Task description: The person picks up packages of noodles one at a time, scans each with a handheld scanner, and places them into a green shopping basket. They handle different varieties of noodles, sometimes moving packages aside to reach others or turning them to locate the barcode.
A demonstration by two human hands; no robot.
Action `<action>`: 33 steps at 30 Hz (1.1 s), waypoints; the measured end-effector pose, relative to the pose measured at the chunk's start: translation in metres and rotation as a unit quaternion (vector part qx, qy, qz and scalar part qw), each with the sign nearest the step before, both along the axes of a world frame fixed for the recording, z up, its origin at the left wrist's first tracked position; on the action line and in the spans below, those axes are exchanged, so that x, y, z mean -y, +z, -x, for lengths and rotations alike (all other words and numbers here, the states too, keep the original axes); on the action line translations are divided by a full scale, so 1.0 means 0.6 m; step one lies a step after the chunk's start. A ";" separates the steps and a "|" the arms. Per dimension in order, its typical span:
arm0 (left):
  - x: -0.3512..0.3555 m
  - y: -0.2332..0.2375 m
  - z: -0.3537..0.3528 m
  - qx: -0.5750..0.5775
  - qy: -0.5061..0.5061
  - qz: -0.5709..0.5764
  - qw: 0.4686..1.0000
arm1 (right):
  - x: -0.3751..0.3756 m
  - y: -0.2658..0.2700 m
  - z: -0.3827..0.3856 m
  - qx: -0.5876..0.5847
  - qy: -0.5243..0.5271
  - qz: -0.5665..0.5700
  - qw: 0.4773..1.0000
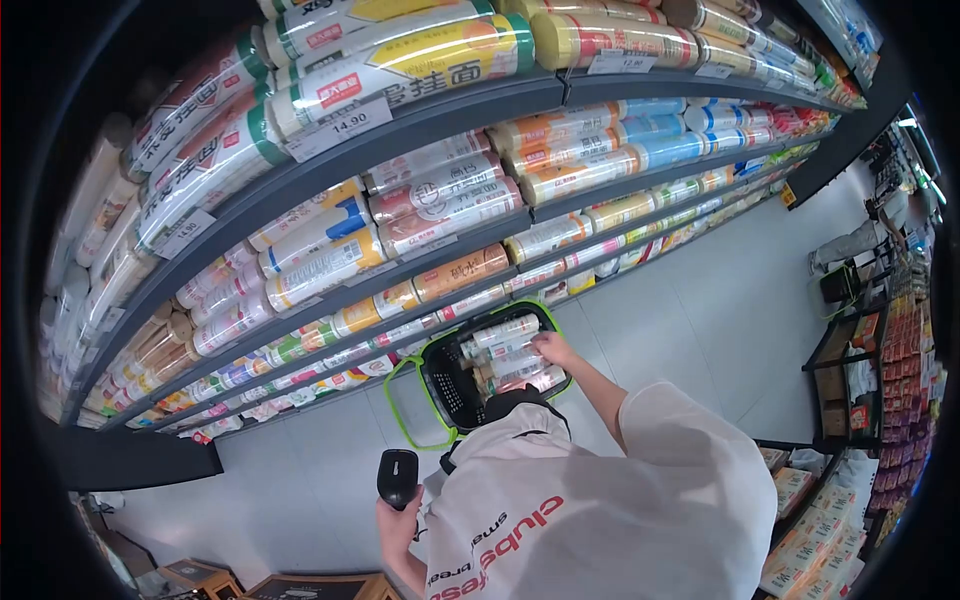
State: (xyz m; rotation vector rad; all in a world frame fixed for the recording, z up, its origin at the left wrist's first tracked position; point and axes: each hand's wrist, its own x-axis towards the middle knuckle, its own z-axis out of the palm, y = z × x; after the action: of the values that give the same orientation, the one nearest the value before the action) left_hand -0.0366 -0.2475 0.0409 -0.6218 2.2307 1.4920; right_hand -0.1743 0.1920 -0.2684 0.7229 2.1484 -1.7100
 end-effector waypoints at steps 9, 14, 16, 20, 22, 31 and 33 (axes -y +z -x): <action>0.029 -0.022 0.015 -0.064 0.001 -0.026 0.998 | 0.054 0.605 0.212 -0.475 0.030 -0.315 0.821; 0.051 -0.031 0.004 -0.083 0.014 -0.026 0.996 | -0.064 0.618 0.390 -0.460 0.047 -0.597 0.656; 0.059 -0.038 -0.001 -0.080 0.022 -0.028 0.996 | -0.099 0.590 0.438 -0.403 0.065 -0.660 0.631; 0.060 -0.042 0.002 -0.087 0.028 -0.038 0.995 | -0.114 0.576 0.473 -0.287 0.109 -0.671 0.675; 0.052 -0.032 0.009 -0.092 0.019 -0.033 0.995 | -0.074 0.599 0.462 -0.266 0.103 -0.656 0.699; 0.017 -0.046 0.017 -0.103 0.007 -0.035 0.994 | -0.075 0.562 0.425 -0.439 0.102 -0.606 0.655; 0.013 -0.048 0.018 -0.107 0.009 -0.030 0.994 | -0.082 0.555 0.386 -0.477 0.095 -0.564 0.667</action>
State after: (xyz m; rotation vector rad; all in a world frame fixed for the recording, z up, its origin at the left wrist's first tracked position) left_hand -0.0476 -0.2551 0.0124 -0.4844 2.3313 1.6982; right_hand -0.4058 0.2411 0.0644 -0.4175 3.8033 -0.3309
